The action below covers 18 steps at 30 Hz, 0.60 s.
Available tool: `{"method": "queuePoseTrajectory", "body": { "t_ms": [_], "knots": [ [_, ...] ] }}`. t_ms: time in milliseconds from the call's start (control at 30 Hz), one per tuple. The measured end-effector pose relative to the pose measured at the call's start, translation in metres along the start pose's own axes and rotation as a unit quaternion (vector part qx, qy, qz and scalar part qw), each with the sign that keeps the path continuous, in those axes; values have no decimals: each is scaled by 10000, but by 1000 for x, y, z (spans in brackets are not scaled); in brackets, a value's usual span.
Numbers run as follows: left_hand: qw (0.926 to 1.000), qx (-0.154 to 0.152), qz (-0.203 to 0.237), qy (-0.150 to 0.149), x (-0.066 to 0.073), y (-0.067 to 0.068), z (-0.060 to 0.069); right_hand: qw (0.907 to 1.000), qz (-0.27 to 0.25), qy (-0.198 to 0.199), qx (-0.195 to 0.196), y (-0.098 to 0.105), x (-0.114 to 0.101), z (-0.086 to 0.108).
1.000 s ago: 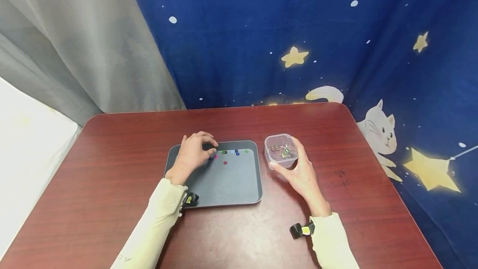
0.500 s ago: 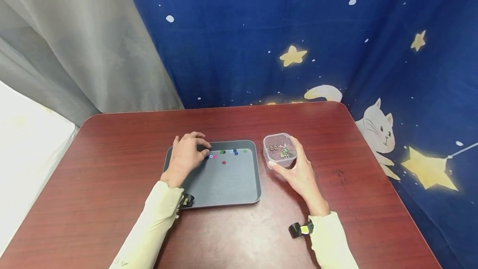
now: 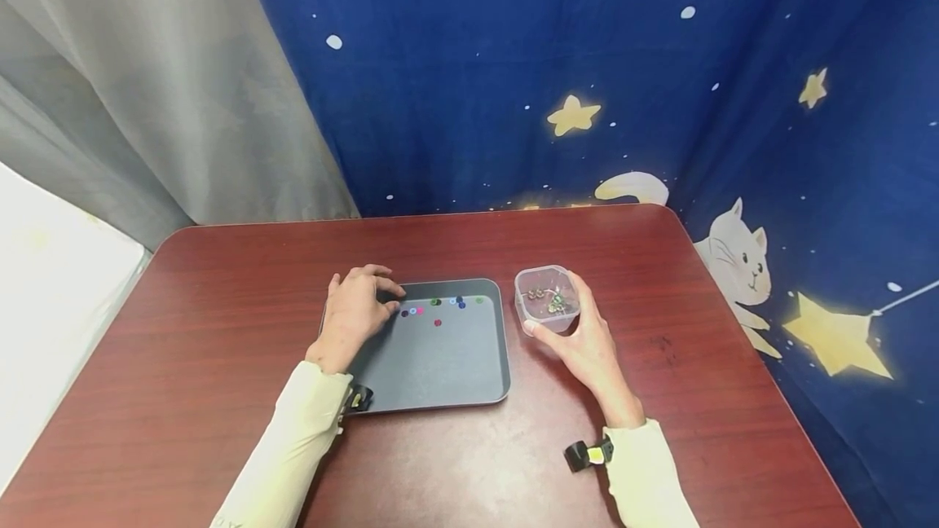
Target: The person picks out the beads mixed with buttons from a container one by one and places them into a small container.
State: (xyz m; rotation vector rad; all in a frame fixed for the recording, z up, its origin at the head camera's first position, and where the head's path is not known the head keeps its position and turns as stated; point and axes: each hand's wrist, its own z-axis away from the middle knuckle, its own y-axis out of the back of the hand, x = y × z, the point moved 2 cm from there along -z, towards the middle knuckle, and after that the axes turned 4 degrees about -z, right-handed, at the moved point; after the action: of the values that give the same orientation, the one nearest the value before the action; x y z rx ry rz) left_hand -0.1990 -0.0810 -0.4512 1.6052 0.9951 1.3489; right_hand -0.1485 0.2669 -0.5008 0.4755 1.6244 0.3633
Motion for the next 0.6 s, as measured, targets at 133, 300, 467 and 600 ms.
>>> {"method": "queuePoseTrajectory", "body": {
  "t_ms": [133, 300, 467, 600],
  "knots": [
    [10000, -30, 6, 6, -3, 0, 1, 10000, -24, -33, 8, -1, 0, 0],
    [9999, -114, -31, 23, -6, 1, 1, 9999, -4, -108, -32, 0, 0, 0],
    [9995, -292, -57, -58, -11, 3, 1, 9999, 36, -134, -52, 0, -1, 0],
    [9989, -394, -103, -238, -18, 4, 1, 9999, 42, -147, -62, 0, -1, 0]
  ]
}}
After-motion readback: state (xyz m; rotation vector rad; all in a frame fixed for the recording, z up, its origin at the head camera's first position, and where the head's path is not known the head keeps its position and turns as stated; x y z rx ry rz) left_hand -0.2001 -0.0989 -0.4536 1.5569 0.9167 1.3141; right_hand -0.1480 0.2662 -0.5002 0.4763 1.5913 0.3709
